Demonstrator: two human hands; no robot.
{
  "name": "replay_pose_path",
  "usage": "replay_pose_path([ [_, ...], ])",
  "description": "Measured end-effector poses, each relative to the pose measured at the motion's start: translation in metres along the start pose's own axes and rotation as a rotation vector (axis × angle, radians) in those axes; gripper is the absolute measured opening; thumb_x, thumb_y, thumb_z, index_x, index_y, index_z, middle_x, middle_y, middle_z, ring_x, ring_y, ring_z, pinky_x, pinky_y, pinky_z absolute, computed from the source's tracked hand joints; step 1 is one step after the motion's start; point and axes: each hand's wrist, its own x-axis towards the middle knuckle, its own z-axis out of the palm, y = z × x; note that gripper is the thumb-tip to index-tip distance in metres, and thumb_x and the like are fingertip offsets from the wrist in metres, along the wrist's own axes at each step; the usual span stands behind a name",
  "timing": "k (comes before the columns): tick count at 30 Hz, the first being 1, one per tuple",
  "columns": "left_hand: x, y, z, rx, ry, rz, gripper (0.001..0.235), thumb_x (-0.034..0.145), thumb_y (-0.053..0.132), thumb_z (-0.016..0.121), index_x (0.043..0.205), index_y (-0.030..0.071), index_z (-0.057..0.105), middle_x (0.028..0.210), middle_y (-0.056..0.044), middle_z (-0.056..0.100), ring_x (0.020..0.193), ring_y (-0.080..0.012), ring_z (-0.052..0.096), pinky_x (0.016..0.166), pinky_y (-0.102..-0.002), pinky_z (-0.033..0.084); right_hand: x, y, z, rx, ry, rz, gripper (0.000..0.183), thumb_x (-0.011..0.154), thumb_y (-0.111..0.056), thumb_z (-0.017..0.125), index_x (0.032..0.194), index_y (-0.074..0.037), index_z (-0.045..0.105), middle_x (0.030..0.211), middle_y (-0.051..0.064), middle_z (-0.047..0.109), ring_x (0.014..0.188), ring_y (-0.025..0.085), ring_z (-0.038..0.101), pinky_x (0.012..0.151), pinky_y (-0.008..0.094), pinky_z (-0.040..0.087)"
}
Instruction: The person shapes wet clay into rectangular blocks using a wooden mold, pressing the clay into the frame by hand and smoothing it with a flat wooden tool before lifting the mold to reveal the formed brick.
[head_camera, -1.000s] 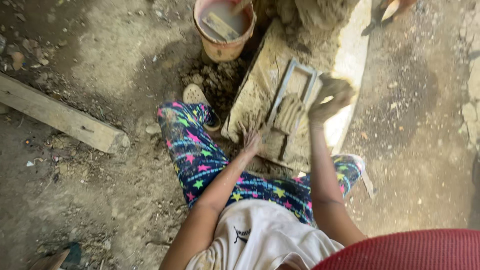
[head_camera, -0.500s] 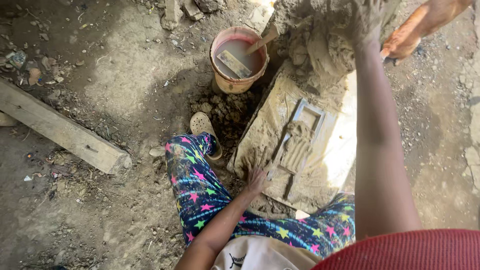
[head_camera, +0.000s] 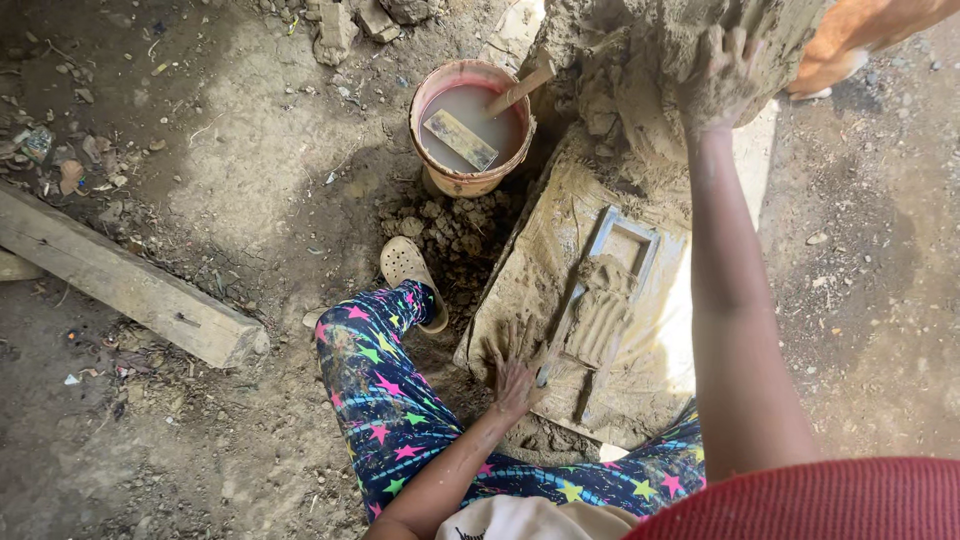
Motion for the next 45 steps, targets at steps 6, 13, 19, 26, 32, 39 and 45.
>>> replay_pose_path([
  [6,0.002,0.000,-0.001,0.058,0.111,0.036,0.101,0.080,0.064,0.075,0.160,0.040,0.018,0.171,-0.011,-0.009,0.156,-0.0393,-0.010,0.112,-0.074,-0.019,-0.013,-0.008,-0.044,0.140,-0.134,0.109,0.045,0.077,-0.034,0.084,0.115,-0.012,0.072,0.111,0.012,0.065,0.108,0.035,0.062,0.084,0.049,0.053],
  [13,-0.007,0.005,-0.016,-0.035,0.187,0.122,0.081,0.095,0.076,0.019,0.163,0.033,0.023,0.172,-0.018,-0.001,0.160,-0.0391,-0.005,0.117,-0.074,-0.018,-0.032,0.005,-0.072,0.233,-0.265,0.028,0.034,0.080,-0.024,0.080,0.112,-0.014,0.073,0.107,0.011,0.071,0.103,0.031,0.067,0.087,0.045,0.053],
  [19,0.004,0.021,-0.050,-0.038,-0.036,0.085,0.106,0.079,0.076,0.054,0.162,0.023,0.015,0.167,-0.016,-0.013,0.155,-0.0413,-0.011,0.113,-0.076,-0.019,-0.075,-0.029,-0.059,0.518,0.029,0.446,0.034,0.087,-0.019,0.077,0.119,-0.009,0.069,0.112,0.010,0.076,0.103,0.023,0.073,0.095,0.045,0.060],
  [26,0.056,0.036,-0.191,-0.794,-0.175,0.080,0.100,0.087,0.045,0.082,0.167,0.017,0.030,0.177,-0.013,-0.020,0.163,-0.0383,-0.022,0.124,-0.069,-0.020,-0.113,-0.042,-0.138,1.396,-0.613,1.178,0.078,0.100,-0.049,0.071,0.161,-0.007,0.047,0.154,0.030,0.061,0.125,0.042,0.063,0.111,0.066,0.049],
  [32,0.162,-0.059,-0.251,-0.374,0.071,0.062,0.060,0.081,0.027,0.086,0.136,0.013,0.067,0.172,-0.015,-0.003,0.159,-0.0431,-0.004,0.129,-0.056,0.013,-0.211,-0.085,-0.174,0.431,0.066,0.588,0.056,0.111,-0.033,0.056,0.158,-0.013,0.034,0.141,0.013,0.049,0.129,0.033,0.047,0.105,0.059,0.040],
  [39,0.198,-0.121,-0.208,-0.317,0.172,-0.134,0.057,0.075,0.024,0.083,0.128,0.007,0.072,0.168,-0.026,0.010,0.153,-0.0499,0.007,0.124,-0.057,0.019,-0.242,-0.066,-0.086,0.231,-0.740,0.268,0.040,0.114,-0.017,0.060,0.150,-0.006,0.048,0.094,0.005,0.058,0.073,0.014,0.046,0.057,0.033,0.038],
  [45,0.224,-0.134,-0.192,-0.385,0.269,-0.037,0.053,0.084,0.032,0.085,0.128,0.004,0.072,0.168,-0.027,0.014,0.156,-0.0486,0.016,0.128,-0.058,0.021,-0.047,0.050,-0.010,-0.123,-0.127,-0.061,0.019,0.112,-0.011,0.059,0.101,-0.016,0.073,0.098,0.009,0.075,0.054,0.004,0.052,0.037,0.019,0.039],
])
